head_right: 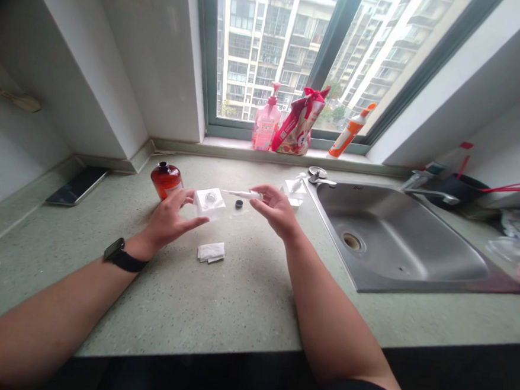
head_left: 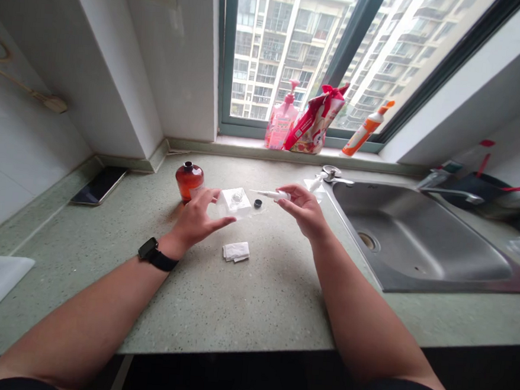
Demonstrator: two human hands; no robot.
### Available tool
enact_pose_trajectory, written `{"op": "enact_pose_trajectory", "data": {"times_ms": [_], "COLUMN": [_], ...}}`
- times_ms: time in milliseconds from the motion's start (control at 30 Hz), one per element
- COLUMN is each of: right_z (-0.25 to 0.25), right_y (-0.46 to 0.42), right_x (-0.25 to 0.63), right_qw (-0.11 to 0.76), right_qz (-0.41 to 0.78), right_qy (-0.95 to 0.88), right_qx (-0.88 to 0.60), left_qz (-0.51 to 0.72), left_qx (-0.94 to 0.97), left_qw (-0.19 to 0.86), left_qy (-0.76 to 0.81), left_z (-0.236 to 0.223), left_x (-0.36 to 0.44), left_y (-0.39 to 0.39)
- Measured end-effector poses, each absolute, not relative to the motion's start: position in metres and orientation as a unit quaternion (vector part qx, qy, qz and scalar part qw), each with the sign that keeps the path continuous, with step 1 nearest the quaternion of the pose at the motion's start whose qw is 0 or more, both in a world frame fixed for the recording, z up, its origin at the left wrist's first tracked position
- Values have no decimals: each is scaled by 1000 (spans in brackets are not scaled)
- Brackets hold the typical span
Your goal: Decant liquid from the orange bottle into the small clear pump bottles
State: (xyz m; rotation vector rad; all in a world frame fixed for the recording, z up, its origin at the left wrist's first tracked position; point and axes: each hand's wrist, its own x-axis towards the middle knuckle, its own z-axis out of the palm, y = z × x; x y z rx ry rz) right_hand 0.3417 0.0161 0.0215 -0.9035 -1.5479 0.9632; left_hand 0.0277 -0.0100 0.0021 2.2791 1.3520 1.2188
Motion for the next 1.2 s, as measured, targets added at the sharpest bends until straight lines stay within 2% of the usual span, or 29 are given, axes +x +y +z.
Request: {"op": "enact_pose_trajectory", "data": {"times_ms": [367, 633, 933, 1200], "right_z": [39, 26, 20, 22], "right_y": [-2, -7, -14, -14], "right_x": [328, 305, 292, 289], "right_qw": [466, 502, 521, 495], "right_qz": [257, 330, 360, 507], "right_qy": [-751, -718, -693, -634], "right_qx": [-390, -350, -343, -311], "left_qz": [374, 382, 408, 412], "left_qx": [821, 829, 814, 769], "left_qw": [9, 19, 115, 340], "left_qy": [431, 408, 398, 352], "left_z": [9, 15, 17, 19], "left_x": [30, 39, 43, 44], "left_y": [-15, -24, -28, -25]}}
